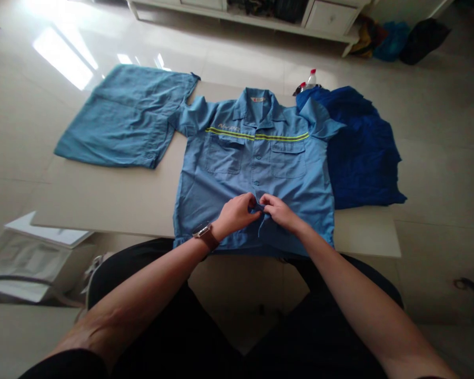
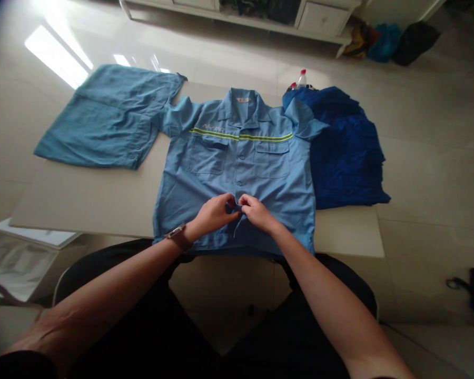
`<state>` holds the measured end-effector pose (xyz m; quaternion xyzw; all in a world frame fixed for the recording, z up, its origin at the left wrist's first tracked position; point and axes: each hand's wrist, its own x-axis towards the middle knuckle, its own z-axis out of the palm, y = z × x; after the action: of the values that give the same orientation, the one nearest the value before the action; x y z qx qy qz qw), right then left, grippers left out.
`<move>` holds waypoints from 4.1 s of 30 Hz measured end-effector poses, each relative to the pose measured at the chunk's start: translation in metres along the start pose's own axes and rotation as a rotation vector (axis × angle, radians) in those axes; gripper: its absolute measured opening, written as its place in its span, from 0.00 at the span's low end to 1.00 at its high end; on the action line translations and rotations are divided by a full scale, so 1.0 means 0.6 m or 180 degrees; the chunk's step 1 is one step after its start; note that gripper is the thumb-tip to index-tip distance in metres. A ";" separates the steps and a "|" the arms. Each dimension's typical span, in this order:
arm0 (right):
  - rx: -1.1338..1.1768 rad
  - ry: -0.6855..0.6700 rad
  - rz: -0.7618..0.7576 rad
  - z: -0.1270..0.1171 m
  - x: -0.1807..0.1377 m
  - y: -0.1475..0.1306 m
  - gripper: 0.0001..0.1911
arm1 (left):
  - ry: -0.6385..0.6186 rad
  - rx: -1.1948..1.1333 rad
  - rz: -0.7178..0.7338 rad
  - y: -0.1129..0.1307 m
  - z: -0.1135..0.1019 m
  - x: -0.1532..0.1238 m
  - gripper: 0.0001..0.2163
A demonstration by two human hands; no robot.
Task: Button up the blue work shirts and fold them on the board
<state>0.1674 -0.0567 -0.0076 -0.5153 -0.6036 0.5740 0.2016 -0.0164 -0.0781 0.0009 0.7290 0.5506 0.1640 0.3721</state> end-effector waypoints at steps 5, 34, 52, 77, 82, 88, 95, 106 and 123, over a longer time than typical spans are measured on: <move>0.0208 0.0018 0.0092 0.000 0.001 0.002 0.09 | -0.0048 -0.0188 -0.0076 -0.001 0.004 0.008 0.05; -0.0383 0.0034 -0.0233 0.000 0.006 0.011 0.08 | -0.0051 -0.0112 0.0041 -0.006 -0.015 0.016 0.06; -0.0410 0.0060 -0.0327 -0.003 0.013 0.029 0.11 | -0.0058 -0.0522 0.0184 -0.007 -0.017 0.016 0.07; -0.1231 0.0370 -0.0553 -0.011 -0.001 -0.007 0.09 | 0.0093 -0.0406 -0.0041 -0.013 -0.014 0.022 0.10; -0.1452 0.0329 -0.0860 -0.017 -0.004 -0.009 0.12 | 0.0103 -0.0316 -0.0035 -0.010 -0.014 0.022 0.11; -0.1461 0.0846 -0.0695 -0.002 -0.006 -0.005 0.10 | 0.0038 -0.0458 -0.0070 -0.014 -0.013 0.026 0.12; -0.1622 0.1280 -0.0639 0.012 -0.011 -0.011 0.06 | -0.0141 -0.0523 0.0008 -0.012 -0.011 0.022 0.13; -0.1653 0.0214 -0.0449 -0.057 -0.013 -0.017 0.11 | -0.0732 0.0443 0.0511 -0.001 -0.014 -0.012 0.13; -0.2508 0.0570 -0.0138 -0.039 -0.012 -0.001 0.08 | -0.2644 0.0662 0.0577 0.015 0.008 -0.059 0.08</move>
<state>0.1896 -0.0516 0.0016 -0.5883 -0.7682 0.2472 0.0524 -0.0189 -0.1138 0.0103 0.8121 0.3016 -0.1674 0.4706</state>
